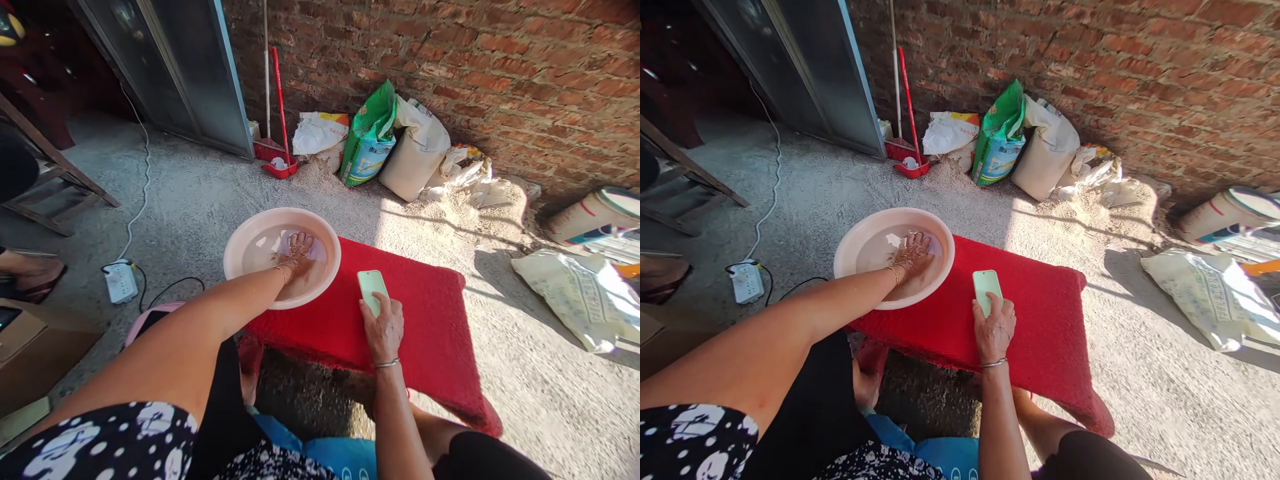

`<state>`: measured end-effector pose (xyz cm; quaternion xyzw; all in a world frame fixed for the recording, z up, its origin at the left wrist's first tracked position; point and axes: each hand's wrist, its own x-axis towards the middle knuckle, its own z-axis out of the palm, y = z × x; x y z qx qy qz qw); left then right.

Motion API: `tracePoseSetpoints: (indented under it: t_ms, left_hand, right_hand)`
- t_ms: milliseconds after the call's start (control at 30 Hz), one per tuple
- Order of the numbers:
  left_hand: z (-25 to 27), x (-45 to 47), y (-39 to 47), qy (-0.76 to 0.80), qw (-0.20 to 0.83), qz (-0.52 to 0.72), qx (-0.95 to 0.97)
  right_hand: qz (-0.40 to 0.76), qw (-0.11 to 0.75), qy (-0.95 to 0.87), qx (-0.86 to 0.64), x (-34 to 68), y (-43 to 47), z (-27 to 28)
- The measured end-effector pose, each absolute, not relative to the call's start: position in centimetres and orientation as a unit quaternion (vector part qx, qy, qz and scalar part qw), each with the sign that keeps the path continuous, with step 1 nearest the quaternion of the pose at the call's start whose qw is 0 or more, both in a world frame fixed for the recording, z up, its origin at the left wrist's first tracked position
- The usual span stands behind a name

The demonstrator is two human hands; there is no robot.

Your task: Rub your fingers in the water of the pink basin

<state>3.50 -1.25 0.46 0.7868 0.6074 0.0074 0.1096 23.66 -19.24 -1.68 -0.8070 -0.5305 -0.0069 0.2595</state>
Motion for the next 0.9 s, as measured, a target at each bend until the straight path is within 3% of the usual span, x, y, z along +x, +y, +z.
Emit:
tracePoseSetpoints:
  t_ms: [133, 400, 567, 700, 900]
  left_hand:
    - [0.4, 3.6, -1.2, 0.61, 0.076, 0.029, 0.789]
    - [-0.3, 3.5, -1.0, 0.608, 0.083, 0.042, 0.789]
    - [-0.3, 3.4, -1.0, 0.598, 0.07, 0.043, 0.797]
    - [-0.3, 3.3, -1.1, 0.584, 0.041, 0.061, 0.808]
    - [-0.2, 3.5, -1.2, 0.595, 0.04, 0.033, 0.802]
  right_hand:
    - [0.008, 0.237, -0.57, -0.787, 21.7, -18.8, -1.9]
    - [-0.028, 0.255, -0.385, -0.886, 30.5, -20.4, -2.0]
    - [0.006, 0.28, -0.506, -0.816, 24.7, -19.6, -1.5]
    - [0.03, 0.25, -0.592, -0.766, 20.6, -18.9, -1.6]
    - [-0.02, 0.248, -0.456, -0.854, 27.5, -19.9, -2.3]
